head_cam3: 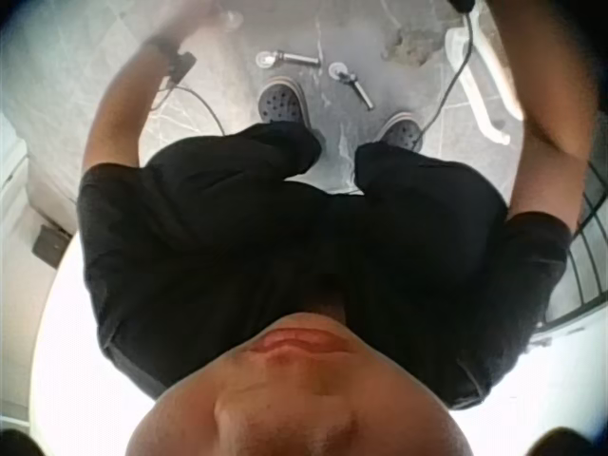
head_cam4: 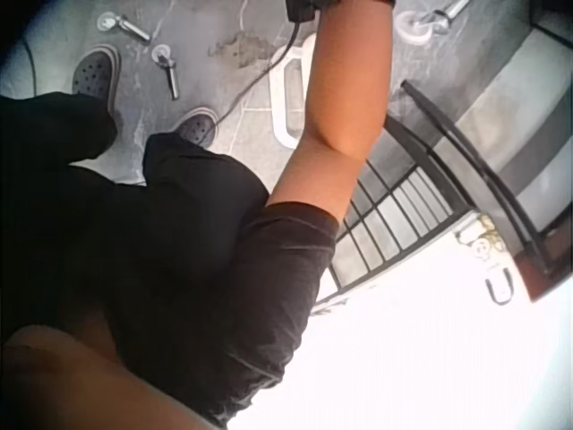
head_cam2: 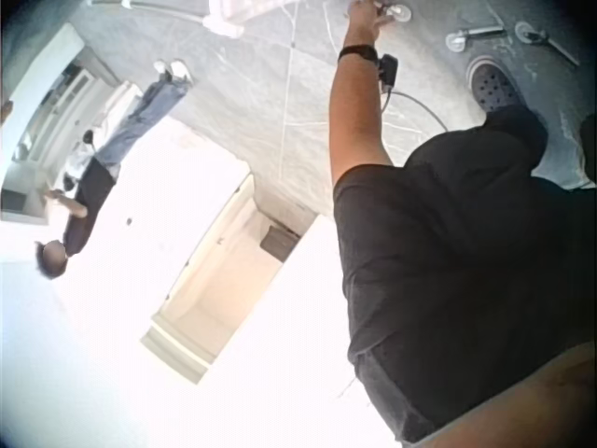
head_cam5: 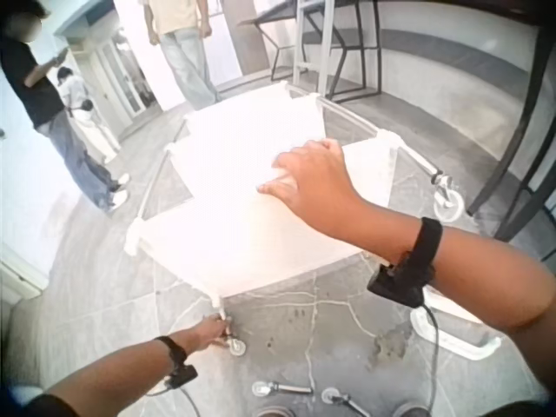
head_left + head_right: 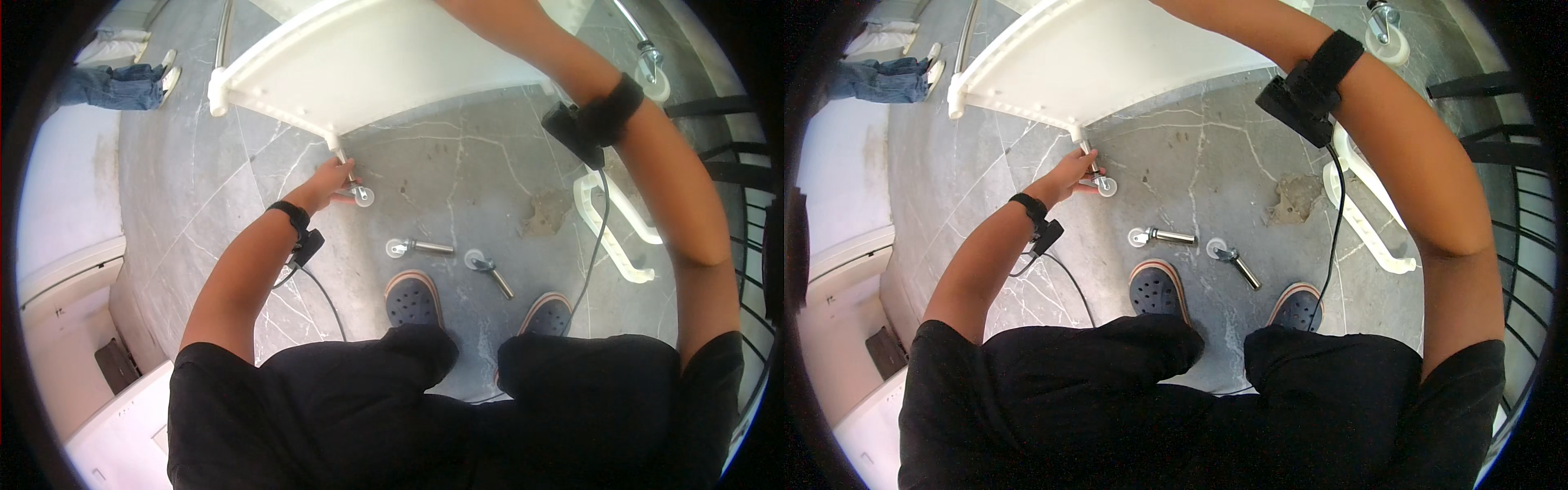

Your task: Assembling a white plastic multi-tier rolling storage cart.

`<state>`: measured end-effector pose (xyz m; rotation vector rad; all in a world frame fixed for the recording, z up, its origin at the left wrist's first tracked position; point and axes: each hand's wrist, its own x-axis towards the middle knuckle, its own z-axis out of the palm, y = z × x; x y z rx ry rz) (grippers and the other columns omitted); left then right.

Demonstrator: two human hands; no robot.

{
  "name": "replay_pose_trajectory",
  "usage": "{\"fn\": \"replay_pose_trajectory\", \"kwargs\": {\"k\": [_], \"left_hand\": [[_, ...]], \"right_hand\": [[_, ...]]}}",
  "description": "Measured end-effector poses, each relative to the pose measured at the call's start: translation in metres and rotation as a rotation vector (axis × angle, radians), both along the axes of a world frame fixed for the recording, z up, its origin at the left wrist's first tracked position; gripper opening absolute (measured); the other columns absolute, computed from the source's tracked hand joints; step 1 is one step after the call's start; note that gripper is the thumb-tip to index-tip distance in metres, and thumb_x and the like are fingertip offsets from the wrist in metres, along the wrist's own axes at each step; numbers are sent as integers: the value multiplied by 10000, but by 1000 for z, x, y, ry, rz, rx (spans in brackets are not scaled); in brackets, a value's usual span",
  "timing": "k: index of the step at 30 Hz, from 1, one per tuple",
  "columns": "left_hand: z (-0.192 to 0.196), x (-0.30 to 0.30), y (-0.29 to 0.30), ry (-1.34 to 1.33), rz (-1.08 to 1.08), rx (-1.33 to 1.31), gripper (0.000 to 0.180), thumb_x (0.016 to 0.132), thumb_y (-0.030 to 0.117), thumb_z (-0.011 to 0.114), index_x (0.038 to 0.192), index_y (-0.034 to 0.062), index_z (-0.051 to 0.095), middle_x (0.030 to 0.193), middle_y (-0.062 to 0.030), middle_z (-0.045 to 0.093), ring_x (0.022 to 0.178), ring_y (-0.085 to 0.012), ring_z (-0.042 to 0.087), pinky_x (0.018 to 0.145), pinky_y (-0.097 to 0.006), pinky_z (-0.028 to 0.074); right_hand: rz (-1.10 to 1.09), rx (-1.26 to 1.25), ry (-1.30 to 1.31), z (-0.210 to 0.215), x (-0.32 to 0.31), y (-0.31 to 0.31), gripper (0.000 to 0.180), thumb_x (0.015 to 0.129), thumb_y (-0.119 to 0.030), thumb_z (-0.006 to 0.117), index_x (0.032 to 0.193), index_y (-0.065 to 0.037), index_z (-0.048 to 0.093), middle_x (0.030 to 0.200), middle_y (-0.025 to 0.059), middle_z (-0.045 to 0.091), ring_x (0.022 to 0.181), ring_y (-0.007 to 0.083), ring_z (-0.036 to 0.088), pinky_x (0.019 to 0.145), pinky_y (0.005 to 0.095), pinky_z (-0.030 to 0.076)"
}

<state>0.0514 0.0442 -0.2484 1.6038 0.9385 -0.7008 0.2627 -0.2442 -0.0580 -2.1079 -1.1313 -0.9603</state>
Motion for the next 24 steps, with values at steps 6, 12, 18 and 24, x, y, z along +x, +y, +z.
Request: {"fn": "replay_pose_trajectory", "kwargs": {"k": [6, 12, 18, 24], "left_hand": [[5, -11, 11, 14, -24, -32, 337, 1010, 324, 511, 1228, 76, 444, 1100, -108, 590, 1041, -225, 629, 843, -464, 588], [3, -1, 4, -23, -43, -83, 324, 1016, 310, 498, 1239, 82, 444, 1116, -132, 602, 1044, -257, 630, 856, -461, 576], [0, -3, 4, 26, 34, -86, 308, 1019, 308, 487, 1223, 81, 451, 1104, -136, 615, 992, -268, 652, 811, -447, 576], [-12, -7, -13, -48, -7, 148, 274, 1016, 312, 490, 1131, 63, 485, 959, -109, 622, 856, -252, 675, 700, -395, 572]], "right_hand": [[25, 12, 43, -8, -4, -1, 290, 814, -349, 694, 881, -67, 684, 898, 105, 677, 937, 290, 590, 892, 433, 345], [21, -8, 95, -9, -6, -9, 304, 804, -351, 701, 876, -55, 690, 911, 121, 687, 949, 302, 600, 894, 438, 353], [38, 6, 92, -10, -4, -11, 306, 804, -350, 702, 881, -54, 694, 908, 124, 687, 947, 306, 598, 902, 438, 352], [29, -16, 173, -11, -4, -16, 310, 794, -349, 713, 873, -49, 699, 906, 129, 689, 955, 309, 596, 919, 441, 331]]}}
